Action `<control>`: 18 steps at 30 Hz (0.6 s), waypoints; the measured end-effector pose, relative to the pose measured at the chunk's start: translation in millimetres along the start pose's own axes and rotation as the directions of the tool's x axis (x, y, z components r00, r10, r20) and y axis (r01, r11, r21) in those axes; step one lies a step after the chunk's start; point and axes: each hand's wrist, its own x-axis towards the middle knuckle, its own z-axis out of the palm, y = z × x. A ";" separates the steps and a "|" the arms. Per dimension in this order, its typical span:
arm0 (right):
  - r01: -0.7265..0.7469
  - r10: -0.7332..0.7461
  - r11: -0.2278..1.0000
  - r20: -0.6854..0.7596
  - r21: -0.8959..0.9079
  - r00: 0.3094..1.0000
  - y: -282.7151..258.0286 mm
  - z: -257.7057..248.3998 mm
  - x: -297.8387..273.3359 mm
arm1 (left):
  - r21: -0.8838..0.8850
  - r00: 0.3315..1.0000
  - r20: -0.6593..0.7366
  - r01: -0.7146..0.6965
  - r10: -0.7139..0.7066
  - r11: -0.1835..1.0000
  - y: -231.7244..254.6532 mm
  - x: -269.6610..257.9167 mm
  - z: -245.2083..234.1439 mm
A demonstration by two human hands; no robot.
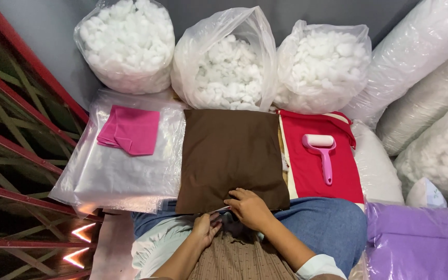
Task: Stuffing a pillowcase with fiberfill, smoothing it out, and cleaning the exterior with a lint roller.
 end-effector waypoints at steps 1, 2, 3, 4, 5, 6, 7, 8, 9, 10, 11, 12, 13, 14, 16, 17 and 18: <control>-0.004 0.004 1.000 -0.006 -0.003 1.000 0.6 0.6 0.3 | 0.006 1.000 0.004 -0.001 0.001 1.000 4.1 -2.6 4.0; -0.023 0.023 1.000 -0.011 0.006 1.000 -0.5 2.4 -2.1 | 0.043 1.000 0.024 -0.014 0.013 0.999 5.0 -7.2 4.7; -0.042 0.042 0.999 -0.015 0.015 0.999 -1.1 4.5 -3.8 | 0.079 0.999 0.044 -0.027 0.024 0.997 6.4 -11.1 5.7; -0.046 0.047 0.999 -0.018 0.018 0.999 -2.4 5.2 -6.2 | 0.084 0.999 0.042 -0.026 0.023 0.996 8.5 -20.9 9.2; -0.040 0.040 0.999 0.022 0.008 0.999 -3.2 5.7 -8.1 | 0.109 0.996 0.055 -0.071 0.065 0.992 11.0 -30.3 13.2; -0.036 0.036 0.999 0.062 -0.004 0.997 -2.4 5.0 -10.7 | 0.133 0.992 0.073 -0.114 0.105 0.985 12.5 -38.9 19.5; -0.042 0.043 0.999 0.060 -0.004 0.997 -3.5 6.9 -12.2 | 0.139 0.992 0.074 -0.111 0.101 0.984 20.5 -59.8 29.5; -0.015 0.021 0.994 0.050 -0.110 0.999 -4.9 8.9 -13.6 | 0.268 0.992 0.091 -0.111 0.090 0.957 27.7 -81.2 38.8; 0.012 -0.003 0.977 0.043 -0.214 0.999 -6.2 11.4 -14.4 | 0.391 0.991 0.107 -0.112 0.076 0.913 35.6 -102.1 47.8; 0.012 -0.002 0.977 0.047 -0.213 0.999 -5.5 14.0 -17.2 | 0.390 0.992 0.105 -0.108 0.072 0.915 40.9 -117.4 48.8; -0.003 0.013 0.969 0.037 -0.246 0.999 -4.5 16.6 -19.4 | 0.735 0.948 0.262 -0.317 0.179 0.600 46.8 -132.2 50.0; -0.022 0.029 0.960 0.022 -0.279 0.999 -3.5 19.4 -19.9 | 0.871 0.874 0.447 -0.474 0.192 0.127 55.3 -146.5 52.0; -0.026 0.033 0.960 0.022 -0.277 0.999 -1.8 9.6 -14.6 | 0.872 0.875 0.447 -0.473 0.189 0.125 63.0 -153.1 63.4; -0.053 0.056 0.981 0.014 -0.187 0.998 -3.1 1.7 -14.3 | 0.745 0.652 0.642 -0.656 0.404 -0.126 66.1 -162.0 70.6; -0.083 0.085 0.993 0.021 -0.088 0.996 7.7 -11.6 1.4 | 0.579 0.350 0.783 -0.712 0.515 -0.396 84.5 -162.3 95.0; -0.159 0.158 0.982 -0.022 -0.101 0.987 19.6 -17.1 16.1 | 0.594 0.307 0.790 -0.600 0.531 -0.536 99.0 -153.9 112.0; -0.242 0.237 0.964 -0.062 -0.106 0.970 28.6 -20.1 25.9 | 0.592 0.271 0.803 -0.466 0.531 -0.657 110.4 -146.8 125.6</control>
